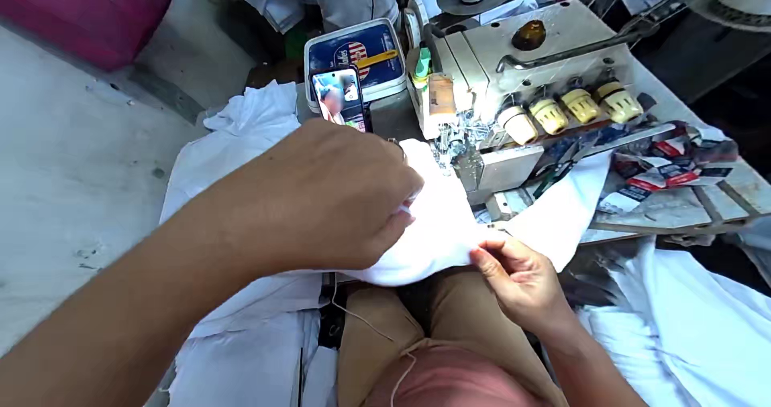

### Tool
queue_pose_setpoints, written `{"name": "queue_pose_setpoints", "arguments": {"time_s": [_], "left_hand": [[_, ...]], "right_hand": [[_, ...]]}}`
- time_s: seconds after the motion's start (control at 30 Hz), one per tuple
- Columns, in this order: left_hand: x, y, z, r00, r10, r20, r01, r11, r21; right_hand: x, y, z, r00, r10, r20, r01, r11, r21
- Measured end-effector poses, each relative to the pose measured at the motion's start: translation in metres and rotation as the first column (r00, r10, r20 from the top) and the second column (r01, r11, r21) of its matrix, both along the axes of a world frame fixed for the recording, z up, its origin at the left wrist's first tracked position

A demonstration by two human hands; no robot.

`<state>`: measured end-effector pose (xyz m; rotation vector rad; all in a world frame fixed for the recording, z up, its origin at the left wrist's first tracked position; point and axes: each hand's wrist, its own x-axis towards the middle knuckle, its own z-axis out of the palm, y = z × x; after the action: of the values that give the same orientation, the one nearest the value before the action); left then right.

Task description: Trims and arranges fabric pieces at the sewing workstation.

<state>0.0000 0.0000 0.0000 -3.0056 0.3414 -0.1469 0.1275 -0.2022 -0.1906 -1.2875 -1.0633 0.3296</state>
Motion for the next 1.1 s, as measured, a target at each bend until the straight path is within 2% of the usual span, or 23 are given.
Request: {"name": "queue_pose_setpoints", "arguments": {"time_s": [0.27, 0.47, 0.6, 0.7, 0.8, 1.1], "left_hand": [[0.016, 0.010, -0.012, 0.994, 0.031, -0.104, -0.032, 0.999, -0.006], [0.030, 0.014, -0.028, 0.997, 0.013, -0.078, -0.014, 1.000, -0.010], [0.039, 0.023, -0.042, 0.999, -0.035, -0.028, 0.032, 0.994, -0.104], [0.047, 0.027, -0.045, 0.995, 0.000, -0.104, -0.019, 0.985, -0.173], [0.056, 0.029, -0.045, 0.977, 0.054, -0.207, -0.091, 0.981, -0.174], [0.070, 0.020, -0.057, 0.969, 0.015, -0.248, -0.074, 0.970, -0.232]], "right_hand": [[0.008, 0.021, -0.015, 0.998, -0.020, -0.053, 0.022, 0.999, 0.042], [0.015, 0.035, -0.017, 0.996, -0.002, -0.086, 0.007, 0.998, 0.063], [0.020, 0.044, -0.015, 0.996, -0.009, -0.088, 0.015, 0.998, 0.067], [0.024, 0.050, -0.013, 0.993, 0.003, -0.117, 0.005, 0.998, 0.068], [0.026, 0.054, -0.012, 0.987, 0.019, -0.159, -0.009, 0.998, 0.061], [0.025, 0.053, -0.011, 0.988, 0.019, -0.151, -0.010, 0.998, 0.059]]}}
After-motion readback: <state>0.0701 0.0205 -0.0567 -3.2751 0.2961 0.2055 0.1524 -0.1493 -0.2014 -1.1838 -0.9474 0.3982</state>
